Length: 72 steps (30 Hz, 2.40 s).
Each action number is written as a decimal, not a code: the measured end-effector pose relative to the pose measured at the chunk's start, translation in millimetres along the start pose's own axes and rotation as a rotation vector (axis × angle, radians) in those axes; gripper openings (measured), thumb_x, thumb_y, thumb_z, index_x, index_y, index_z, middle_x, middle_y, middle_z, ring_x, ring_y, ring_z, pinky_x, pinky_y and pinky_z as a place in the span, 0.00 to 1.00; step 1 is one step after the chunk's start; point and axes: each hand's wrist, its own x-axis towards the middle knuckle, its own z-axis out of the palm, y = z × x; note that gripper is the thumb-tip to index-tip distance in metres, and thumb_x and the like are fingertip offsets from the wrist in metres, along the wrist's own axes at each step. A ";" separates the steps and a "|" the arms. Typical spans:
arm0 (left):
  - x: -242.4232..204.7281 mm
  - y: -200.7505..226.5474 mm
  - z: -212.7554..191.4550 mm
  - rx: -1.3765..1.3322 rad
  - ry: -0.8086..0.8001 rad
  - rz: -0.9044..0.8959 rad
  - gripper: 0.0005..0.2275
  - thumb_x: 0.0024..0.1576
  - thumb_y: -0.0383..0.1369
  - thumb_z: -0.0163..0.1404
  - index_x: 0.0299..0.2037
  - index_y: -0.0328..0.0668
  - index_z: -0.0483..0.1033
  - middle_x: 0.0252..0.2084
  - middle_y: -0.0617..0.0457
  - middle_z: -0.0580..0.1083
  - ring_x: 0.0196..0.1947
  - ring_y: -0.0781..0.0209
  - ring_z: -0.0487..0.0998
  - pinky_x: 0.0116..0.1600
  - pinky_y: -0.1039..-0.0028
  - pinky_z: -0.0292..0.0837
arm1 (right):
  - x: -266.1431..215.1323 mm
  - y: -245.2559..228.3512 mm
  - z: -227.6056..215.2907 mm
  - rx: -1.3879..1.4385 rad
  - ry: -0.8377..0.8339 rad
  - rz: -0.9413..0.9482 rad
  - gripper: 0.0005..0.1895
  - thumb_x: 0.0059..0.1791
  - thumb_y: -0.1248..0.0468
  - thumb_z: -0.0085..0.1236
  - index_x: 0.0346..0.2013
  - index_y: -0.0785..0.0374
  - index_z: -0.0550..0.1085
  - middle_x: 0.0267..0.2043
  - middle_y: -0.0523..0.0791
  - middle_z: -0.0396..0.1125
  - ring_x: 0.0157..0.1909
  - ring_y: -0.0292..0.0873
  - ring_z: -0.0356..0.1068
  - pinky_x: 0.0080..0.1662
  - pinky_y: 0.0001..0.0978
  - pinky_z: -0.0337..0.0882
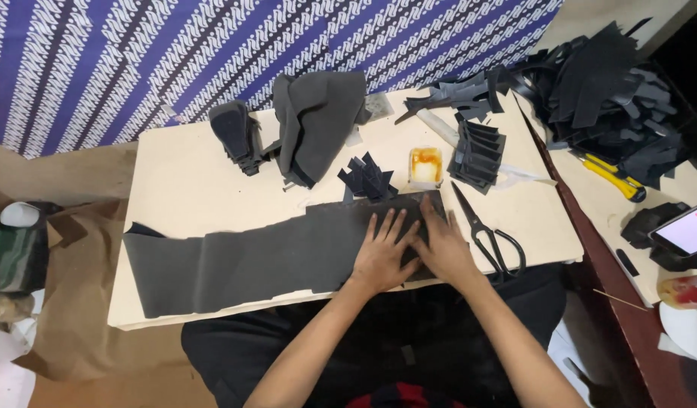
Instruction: Assembling leather components by gluing strips onto a base and trimming with scissors
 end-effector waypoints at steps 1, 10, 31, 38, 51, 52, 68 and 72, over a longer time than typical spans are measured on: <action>0.5 -0.6 -0.7 -0.004 -0.001 0.002 0.34 0.60 0.55 0.38 0.76 0.55 0.49 0.78 0.41 0.49 0.78 0.40 0.44 0.76 0.41 0.32 | 9.0 10.4 0.3 -0.002 -0.002 0.003 0.45 0.53 0.47 0.50 0.77 0.65 0.45 0.67 0.59 0.62 0.70 0.55 0.60 0.73 0.59 0.44; 0.3 3.7 -15.1 -0.014 -0.082 -0.022 0.34 0.63 0.59 0.29 0.77 0.55 0.47 0.78 0.42 0.48 0.79 0.42 0.40 0.77 0.41 0.27 | 91.9 48.8 -12.7 -0.370 0.288 -0.015 0.31 0.49 0.31 0.52 0.51 0.48 0.82 0.76 0.55 0.53 0.78 0.65 0.43 0.70 0.62 0.48; 80.5 -195.1 37.7 -0.226 0.308 -0.311 0.14 0.60 0.25 0.50 0.54 0.51 0.79 0.56 0.52 0.76 0.56 0.47 0.77 0.57 0.60 0.74 | 78.3 51.9 -25.3 -0.380 0.332 -0.092 0.21 0.55 0.43 0.51 0.31 0.50 0.82 0.62 0.41 0.69 0.69 0.45 0.62 0.61 0.45 0.59; 79.6 -204.4 21.3 0.007 0.171 -0.232 0.10 0.58 0.31 0.56 0.47 0.59 0.82 0.48 0.57 0.77 0.52 0.53 0.78 0.56 0.66 0.75 | 69.9 50.1 -30.1 -0.317 0.332 -0.079 0.19 0.57 0.45 0.51 0.39 0.53 0.81 0.59 0.45 0.68 0.67 0.48 0.63 0.59 0.44 0.61; 16.9 -90.3 -36.4 -0.716 0.201 -0.368 0.08 0.59 0.34 0.53 0.45 0.45 0.79 0.38 0.44 0.79 0.46 0.42 0.80 0.52 0.56 0.75 | 58.0 40.0 -32.9 -0.241 0.351 -0.031 0.19 0.57 0.49 0.53 0.50 0.59 0.76 0.59 0.51 0.65 0.66 0.54 0.63 0.57 0.47 0.63; 13.5 -83.1 -23.9 -0.719 0.198 -0.375 0.08 0.59 0.34 0.53 0.45 0.45 0.79 0.38 0.44 0.79 0.46 0.42 0.80 0.52 0.56 0.75 | 58.5 43.0 -27.8 -0.239 0.343 -0.033 0.19 0.57 0.49 0.53 0.50 0.59 0.76 0.59 0.51 0.65 0.66 0.54 0.63 0.57 0.47 0.63; -30.9 -30.0 -13.1 -0.059 0.317 -0.139 0.10 0.63 0.34 0.49 0.50 0.47 0.80 0.52 0.45 0.73 0.46 0.47 0.74 0.46 0.63 0.70 | 33.3 9.2 -7.7 0.055 0.483 -0.210 0.12 0.53 0.59 0.61 0.29 0.59 0.71 0.49 0.47 0.69 0.56 0.54 0.70 0.52 0.45 0.68; -36.1 -32.9 -6.7 -0.076 0.338 -0.109 0.11 0.62 0.37 0.52 0.52 0.49 0.80 0.54 0.46 0.71 0.48 0.48 0.71 0.46 0.65 0.66 | 19.6 -3.9 16.9 0.275 0.009 -0.158 0.10 0.55 0.59 0.54 0.50 0.52 0.78 0.49 0.43 0.68 0.59 0.48 0.66 0.58 0.41 0.64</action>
